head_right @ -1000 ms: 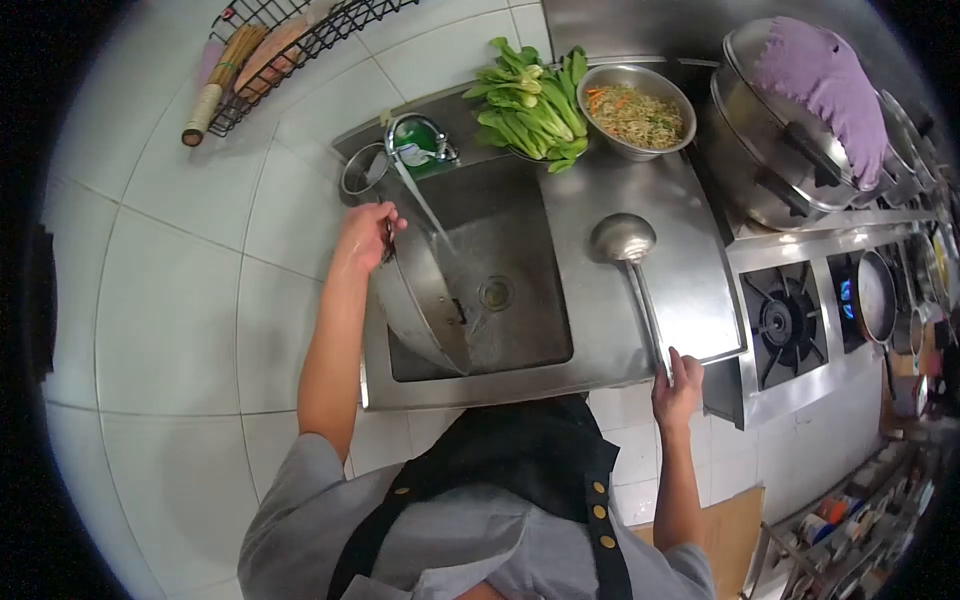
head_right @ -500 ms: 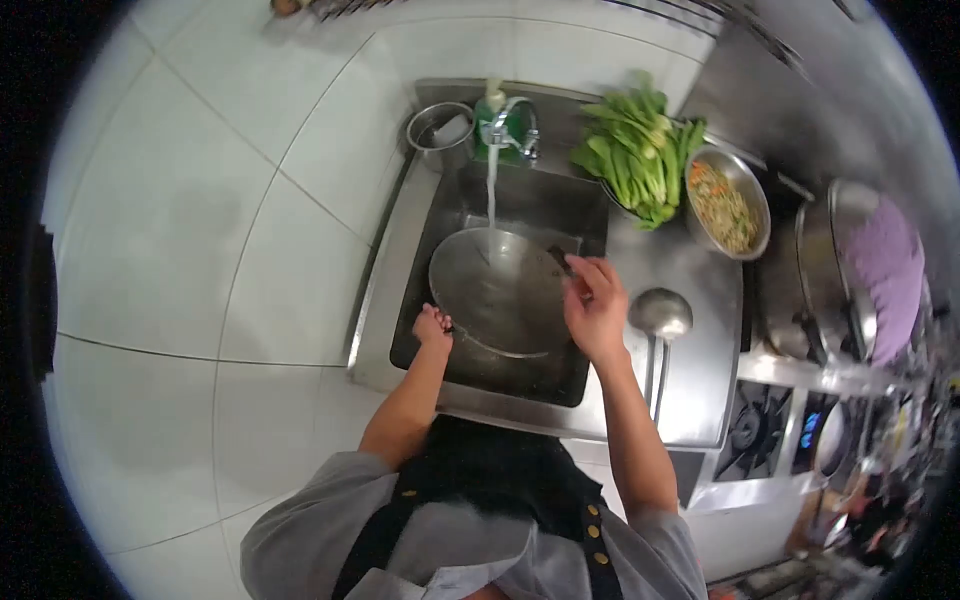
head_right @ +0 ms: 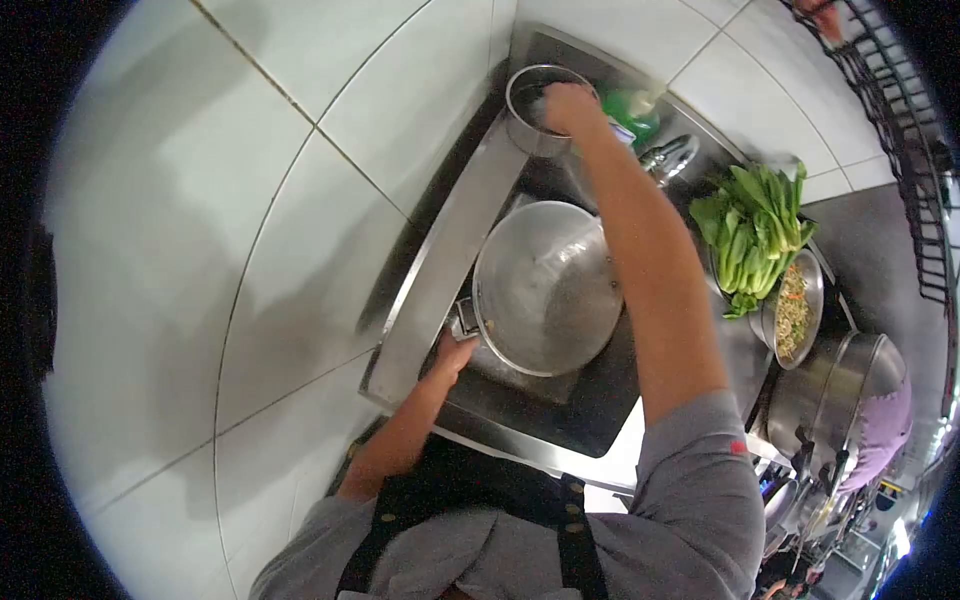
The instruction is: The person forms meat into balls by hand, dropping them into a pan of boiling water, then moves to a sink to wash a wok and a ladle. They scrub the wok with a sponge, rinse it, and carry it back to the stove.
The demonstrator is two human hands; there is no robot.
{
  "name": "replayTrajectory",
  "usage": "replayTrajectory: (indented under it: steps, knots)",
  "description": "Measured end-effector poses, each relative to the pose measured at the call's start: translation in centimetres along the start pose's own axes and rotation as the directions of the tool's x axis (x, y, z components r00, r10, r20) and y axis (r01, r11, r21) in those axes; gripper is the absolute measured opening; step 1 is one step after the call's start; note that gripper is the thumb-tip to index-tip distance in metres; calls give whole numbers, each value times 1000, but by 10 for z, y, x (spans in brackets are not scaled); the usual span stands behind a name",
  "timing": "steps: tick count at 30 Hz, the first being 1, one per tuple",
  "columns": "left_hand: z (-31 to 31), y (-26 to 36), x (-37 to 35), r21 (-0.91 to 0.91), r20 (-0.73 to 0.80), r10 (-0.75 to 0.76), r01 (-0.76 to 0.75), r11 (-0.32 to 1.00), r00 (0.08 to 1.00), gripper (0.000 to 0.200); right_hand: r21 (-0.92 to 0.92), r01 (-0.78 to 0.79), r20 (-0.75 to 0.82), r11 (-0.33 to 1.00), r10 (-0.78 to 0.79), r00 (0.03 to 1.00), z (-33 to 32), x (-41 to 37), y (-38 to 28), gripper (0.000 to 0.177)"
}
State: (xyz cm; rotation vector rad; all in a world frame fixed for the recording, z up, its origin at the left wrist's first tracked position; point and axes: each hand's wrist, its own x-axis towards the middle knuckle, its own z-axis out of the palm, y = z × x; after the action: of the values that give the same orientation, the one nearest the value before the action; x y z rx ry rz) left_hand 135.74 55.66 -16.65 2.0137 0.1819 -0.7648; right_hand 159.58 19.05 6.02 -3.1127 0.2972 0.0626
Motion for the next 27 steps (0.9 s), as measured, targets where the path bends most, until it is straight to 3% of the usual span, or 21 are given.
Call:
replayTrajectory:
  steps: [1, 3, 8, 10, 11, 12, 13, 15, 16, 18, 21, 22, 23, 24, 25, 27]
  knots:
    - [2, -8, 7, -133, 96, -3, 16, 991, 995, 79, 8, 0, 2, 1000, 0, 1000, 5, 5, 2, 45]
    - [-5, 46, -13, -292, 90, -144, 165, 942, 985, 80, -119, 2, 134, 993, 14, 991, 11, 8, 7, 47]
    - [32, 18, 41, -325, 50, -189, 195, 925, 981, 69, -160, -139, 138, 977, 162, 977, -9, 4, -17, 52]
    - [40, 19, 44, -386, 40, -180, 181, 905, 983, 62, 155, -359, -39, 920, 369, 929, -29, -8, -26, 51]
    - [40, 28, 34, -409, -120, -116, 57, 911, 986, 53, 149, -361, -29, 921, 369, 929, -36, -28, -29, 51]
    - [40, 34, 29, -412, -280, -51, -72, 908, 959, 46, 331, -327, -108, 885, 380, 919, -43, -55, -33, 55]
    - [40, 30, 32, -415, -276, -60, -63, 908, 959, 46, 500, -268, -181, 824, 402, 897, -46, -80, -35, 59]
    - [36, 19, 43, -461, -78, -227, 167, 871, 971, 42, 801, -105, -163, 590, 382, 910, -3, -122, -14, 54]
    - [34, 45, 26, -480, -181, -198, 89, 873, 963, 44, 953, -155, 34, 259, 419, 907, 28, -137, -4, 48]
    - [34, 52, 23, -547, -138, -170, 68, 834, 976, 45, 936, -338, 351, -101, 365, 862, 66, -156, -1, 37]
    - [43, 47, 33, -573, -137, -68, -23, 819, 988, 47, 772, -622, 611, -130, 424, 669, 134, -161, -27, 30]
    - [47, 46, 40, -589, -144, -109, 4, 808, 984, 46, 627, -497, 341, 600, 363, 867, 200, -159, -30, 31]
    - [47, 36, 49, -575, -126, -130, 35, 817, 983, 45, 116, -108, 179, 987, 86, 980, 251, -159, -36, 33]
    - [48, 27, 58, -561, -108, -151, 65, 825, 983, 44, 423, -315, 169, 850, 267, 949, 240, -173, -66, 38]
    - [49, 17, 67, -546, -91, -172, 96, 832, 981, 44, 675, -455, 217, 581, 434, 875, 227, -191, -107, 44]
    - [48, 17, 65, -565, -93, -183, 99, 819, 979, 44, 945, -305, 253, 116, 327, 910, 266, -232, -161, 46]
